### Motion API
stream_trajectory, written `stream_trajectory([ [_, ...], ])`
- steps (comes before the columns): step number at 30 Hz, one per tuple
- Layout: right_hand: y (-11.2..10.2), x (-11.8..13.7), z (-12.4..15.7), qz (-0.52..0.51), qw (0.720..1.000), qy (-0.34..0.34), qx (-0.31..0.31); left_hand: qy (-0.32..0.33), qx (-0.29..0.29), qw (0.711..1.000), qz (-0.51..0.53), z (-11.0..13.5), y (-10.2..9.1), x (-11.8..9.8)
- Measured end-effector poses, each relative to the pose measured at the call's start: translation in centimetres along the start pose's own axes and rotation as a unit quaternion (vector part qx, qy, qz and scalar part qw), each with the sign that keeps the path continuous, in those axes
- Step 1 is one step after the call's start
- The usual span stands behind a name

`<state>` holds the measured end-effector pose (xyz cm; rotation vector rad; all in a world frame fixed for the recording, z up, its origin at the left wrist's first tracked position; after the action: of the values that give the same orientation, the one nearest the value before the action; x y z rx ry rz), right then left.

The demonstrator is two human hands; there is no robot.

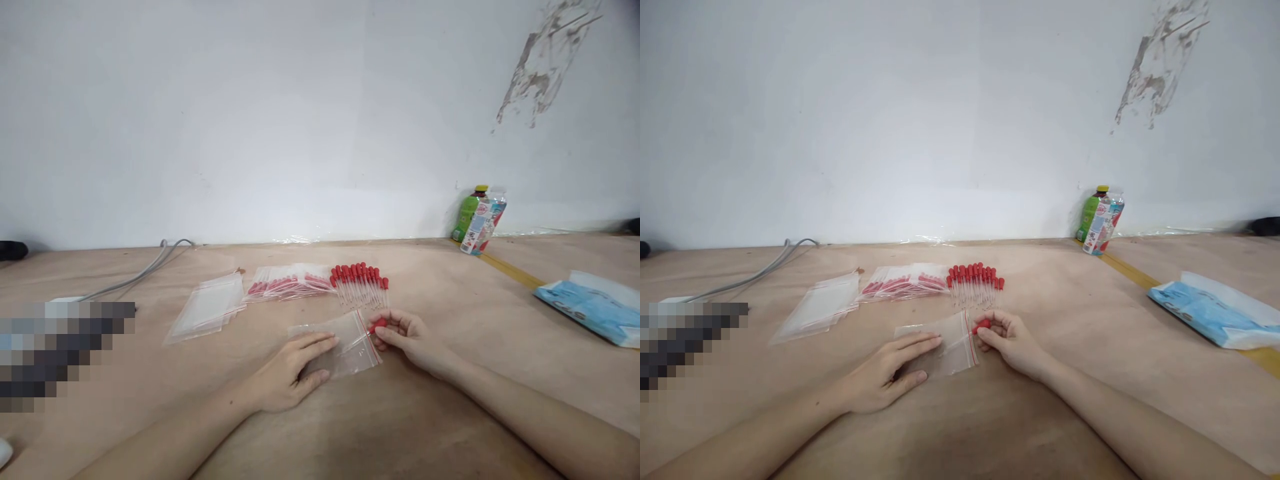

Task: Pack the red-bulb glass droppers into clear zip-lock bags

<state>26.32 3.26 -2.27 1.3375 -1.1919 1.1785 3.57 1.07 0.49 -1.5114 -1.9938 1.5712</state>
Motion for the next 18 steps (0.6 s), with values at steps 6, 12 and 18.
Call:
stream_trajectory([
  [6, 0.3, 0.9, 0.5, 0.023, 0.992, -0.012, 0.124, 0.012, 0.006, 1.000, 0.011, -0.2, 0.1, -0.1],
  [12, 1.0, 0.6, 0.3, -0.012, 0.981, 0.049, 0.187, 0.009, 0.009, 1.000, 0.024, -0.3, 0.0, 0.1],
  [18, -0.4, 0.1, -0.8, 0.067, 0.984, 0.084, 0.140, -0.038, -0.010, 0.999, 0.037, -0.2, -1.2, 1.8],
])
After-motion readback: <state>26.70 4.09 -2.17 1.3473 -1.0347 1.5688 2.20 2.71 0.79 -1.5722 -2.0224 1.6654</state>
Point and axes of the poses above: each hand's wrist, its own z-axis away from the middle knuckle, its own y-axis out of the palm, x = y × z, the point moved 3 cm from there along -z, towards the middle knuckle, and after that the axes turned 12 degrees about -x, right-handed, at the moved point
